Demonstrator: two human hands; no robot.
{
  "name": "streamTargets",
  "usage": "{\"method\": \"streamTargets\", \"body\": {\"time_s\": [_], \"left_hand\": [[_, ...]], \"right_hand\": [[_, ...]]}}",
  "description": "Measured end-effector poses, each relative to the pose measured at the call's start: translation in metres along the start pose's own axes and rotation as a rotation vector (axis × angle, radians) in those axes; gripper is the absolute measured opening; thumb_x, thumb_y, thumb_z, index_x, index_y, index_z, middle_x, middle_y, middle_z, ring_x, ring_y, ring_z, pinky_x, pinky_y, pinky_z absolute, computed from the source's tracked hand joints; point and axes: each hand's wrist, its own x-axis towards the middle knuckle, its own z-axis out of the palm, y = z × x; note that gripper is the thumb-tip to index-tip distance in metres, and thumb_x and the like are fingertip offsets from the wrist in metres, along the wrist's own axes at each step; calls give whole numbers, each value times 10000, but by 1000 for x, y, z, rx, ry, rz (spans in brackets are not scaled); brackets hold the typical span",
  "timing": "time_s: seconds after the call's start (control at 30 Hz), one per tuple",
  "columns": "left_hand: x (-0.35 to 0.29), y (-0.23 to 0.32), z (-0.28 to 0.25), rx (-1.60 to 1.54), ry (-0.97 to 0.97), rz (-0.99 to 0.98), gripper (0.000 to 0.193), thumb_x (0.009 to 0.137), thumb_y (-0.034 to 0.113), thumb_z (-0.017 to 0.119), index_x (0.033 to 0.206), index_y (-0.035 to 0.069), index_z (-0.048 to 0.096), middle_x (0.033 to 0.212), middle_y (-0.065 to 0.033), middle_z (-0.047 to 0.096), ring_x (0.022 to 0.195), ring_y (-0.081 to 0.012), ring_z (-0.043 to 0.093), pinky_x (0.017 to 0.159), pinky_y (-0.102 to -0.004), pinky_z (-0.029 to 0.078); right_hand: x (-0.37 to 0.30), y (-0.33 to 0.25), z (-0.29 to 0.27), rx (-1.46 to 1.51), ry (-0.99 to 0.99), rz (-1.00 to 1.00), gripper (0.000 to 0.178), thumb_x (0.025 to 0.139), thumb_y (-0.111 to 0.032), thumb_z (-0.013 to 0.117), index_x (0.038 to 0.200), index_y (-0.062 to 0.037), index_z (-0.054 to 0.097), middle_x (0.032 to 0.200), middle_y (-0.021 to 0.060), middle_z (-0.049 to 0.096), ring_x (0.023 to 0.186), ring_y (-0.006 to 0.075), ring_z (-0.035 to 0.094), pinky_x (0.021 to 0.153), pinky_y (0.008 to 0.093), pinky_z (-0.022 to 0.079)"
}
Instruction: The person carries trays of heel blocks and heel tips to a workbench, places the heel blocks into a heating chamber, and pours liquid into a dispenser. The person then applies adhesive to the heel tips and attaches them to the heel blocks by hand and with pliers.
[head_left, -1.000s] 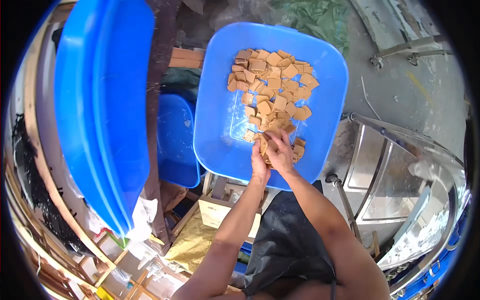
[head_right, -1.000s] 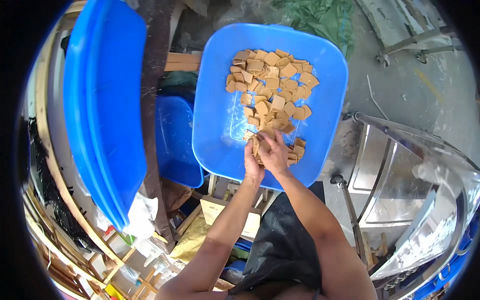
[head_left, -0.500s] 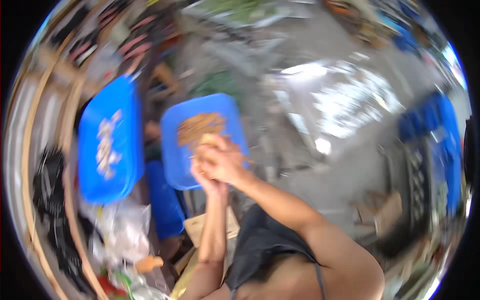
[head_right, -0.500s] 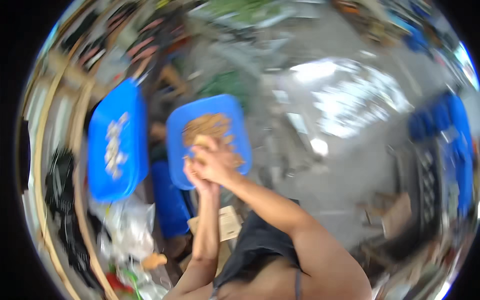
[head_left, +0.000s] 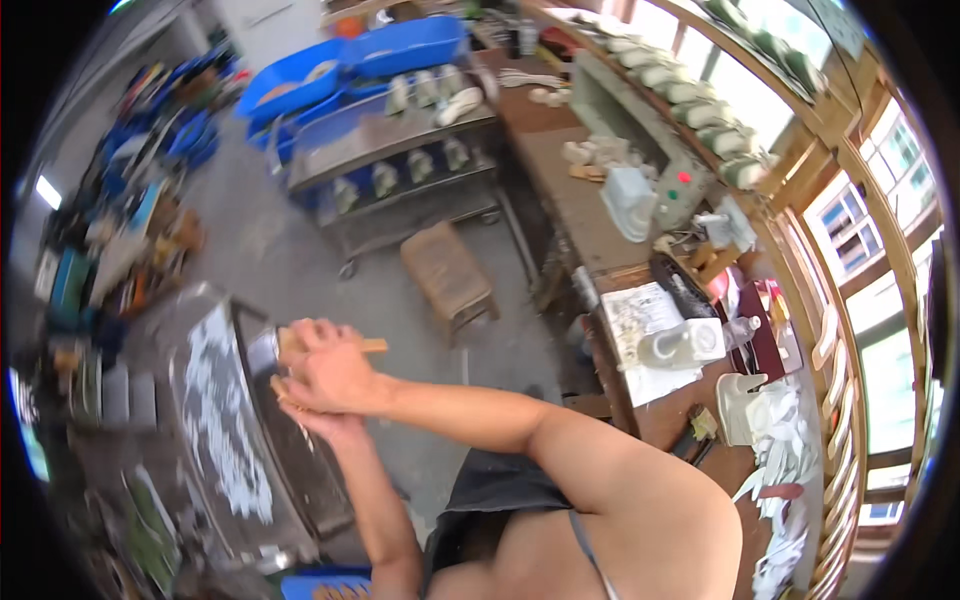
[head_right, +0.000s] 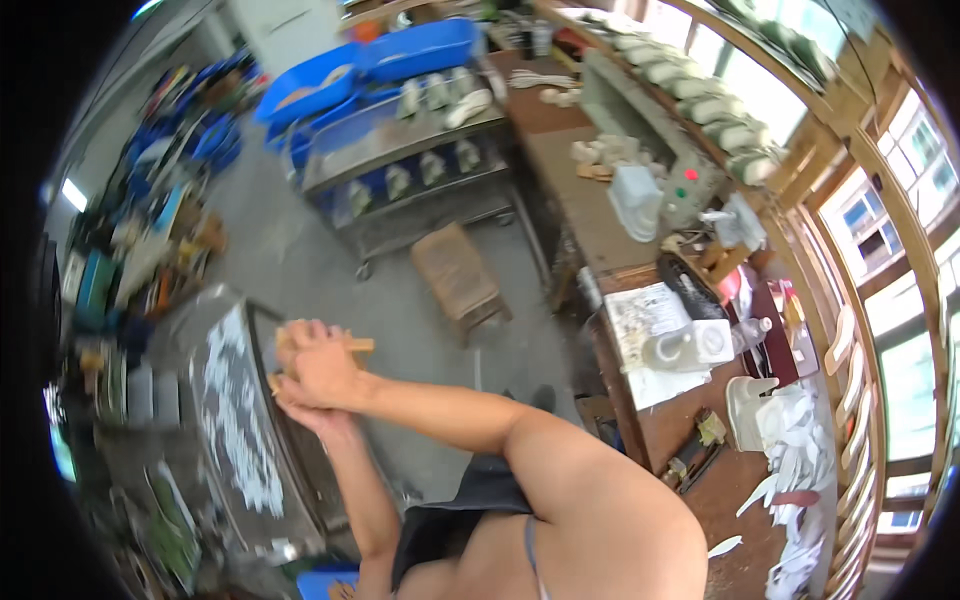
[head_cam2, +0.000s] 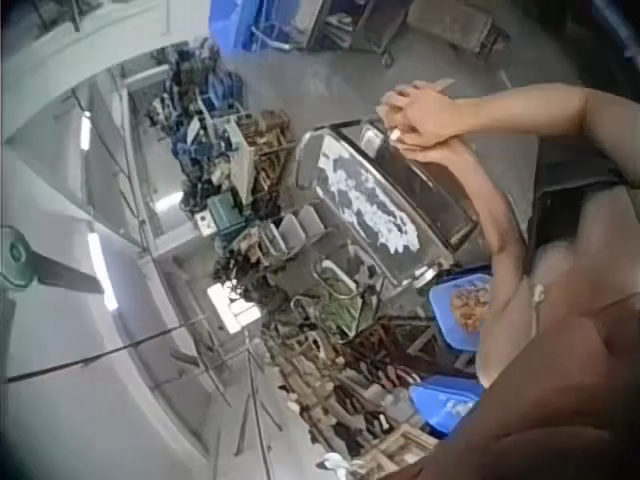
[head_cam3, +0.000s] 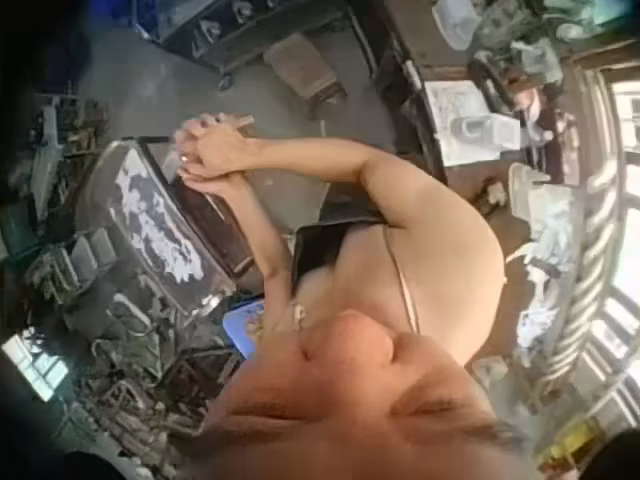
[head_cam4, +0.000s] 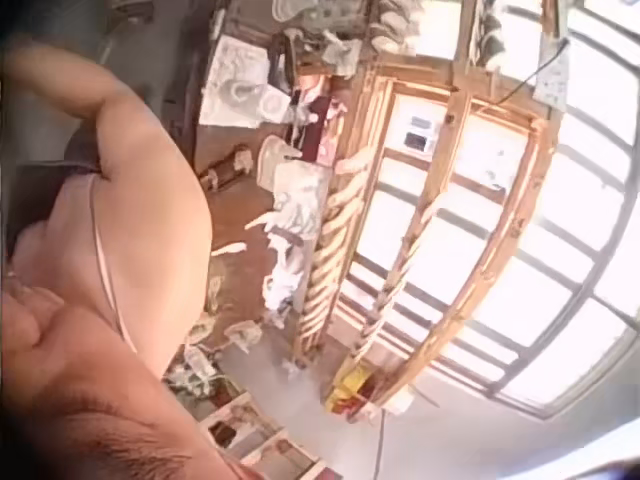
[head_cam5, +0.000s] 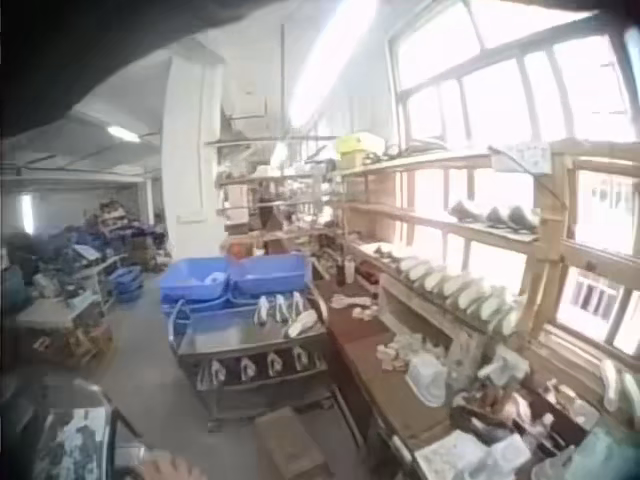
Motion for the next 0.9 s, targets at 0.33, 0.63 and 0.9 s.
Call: {"method": "streamTargets", "body": {"time_s": [0.33, 0.63, 0.9], "left_hand": [[156, -420, 150, -40, -102, -671, 648, 870, 526, 434, 1306, 48, 470, 1322, -112, 512, 1214, -281, 499, 1044, -417, 401], [244, -683, 111, 254, -186, -816, 429, 958, 350, 454, 1255, 47, 519, 1245, -106, 563, 1139, -237, 550, 975, -361, 447], [238, -708, 97, 1069, -461, -265, 491, 976, 278, 384, 1339, -51, 413, 1324, -190, 485, 1254, -294, 436, 1062, -373, 316]], "right_hand": [[43, 379, -220, -349, 128, 561, 337, 762, -393, 636, 1043, -219, 704, 1264, 138, 504, 1123, 348, 514, 877, 489, 449], [-17, 662, -229, -363, 430, 759, 434, 829, -295, 625, 1235, -146, 593, 1379, 220, 391, 1231, 434, 417, 1017, 499, 354], [-56, 668, -227, -488, 495, 843, 602, 900, -289, 579, 1373, 6, 352, 1384, 322, 304, 1252, 499, 357, 1021, 536, 345]]}}
